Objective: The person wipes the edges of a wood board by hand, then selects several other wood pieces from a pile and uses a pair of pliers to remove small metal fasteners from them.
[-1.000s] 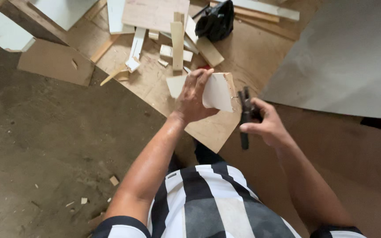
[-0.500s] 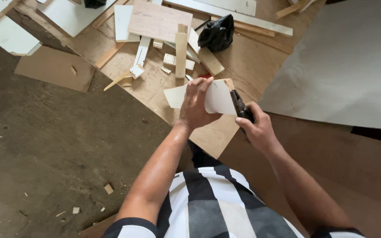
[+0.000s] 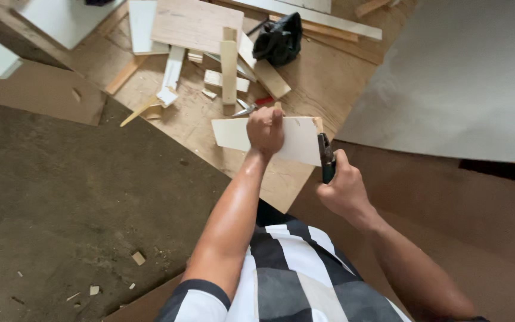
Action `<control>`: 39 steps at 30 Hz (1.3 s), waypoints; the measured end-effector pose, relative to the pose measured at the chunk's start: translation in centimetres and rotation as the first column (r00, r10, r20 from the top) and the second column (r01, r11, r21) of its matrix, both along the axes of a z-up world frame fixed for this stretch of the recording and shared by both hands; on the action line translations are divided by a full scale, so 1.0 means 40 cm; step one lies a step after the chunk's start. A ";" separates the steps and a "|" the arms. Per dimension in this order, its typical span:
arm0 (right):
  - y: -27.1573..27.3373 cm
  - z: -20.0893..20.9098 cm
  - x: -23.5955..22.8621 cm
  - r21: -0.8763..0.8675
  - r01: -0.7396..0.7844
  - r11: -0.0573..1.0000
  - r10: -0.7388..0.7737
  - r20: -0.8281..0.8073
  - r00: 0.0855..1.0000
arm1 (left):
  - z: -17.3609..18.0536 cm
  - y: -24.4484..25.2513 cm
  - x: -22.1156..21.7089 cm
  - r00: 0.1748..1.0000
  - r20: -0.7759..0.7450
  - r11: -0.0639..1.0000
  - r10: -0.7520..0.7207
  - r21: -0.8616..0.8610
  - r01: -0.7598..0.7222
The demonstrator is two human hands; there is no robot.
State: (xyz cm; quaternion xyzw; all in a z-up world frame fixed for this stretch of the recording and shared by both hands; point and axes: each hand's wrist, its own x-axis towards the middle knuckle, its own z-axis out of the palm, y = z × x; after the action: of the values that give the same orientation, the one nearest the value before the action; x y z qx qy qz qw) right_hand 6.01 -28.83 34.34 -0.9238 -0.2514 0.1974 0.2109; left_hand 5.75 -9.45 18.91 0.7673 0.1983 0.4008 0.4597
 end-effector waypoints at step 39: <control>0.064 -0.536 0.343 0.072 0.101 0.992 -0.030 -0.649 0.760 | -0.273 -0.022 -0.153 0.316 -0.944 0.988 -0.093 -0.048 0.147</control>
State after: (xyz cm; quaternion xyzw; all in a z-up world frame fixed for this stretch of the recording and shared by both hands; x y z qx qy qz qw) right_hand 19.75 -26.26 12.91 -0.7952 -0.1407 0.4830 0.3385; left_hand -0.38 -10.34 7.99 0.8801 0.3612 -0.1496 0.2695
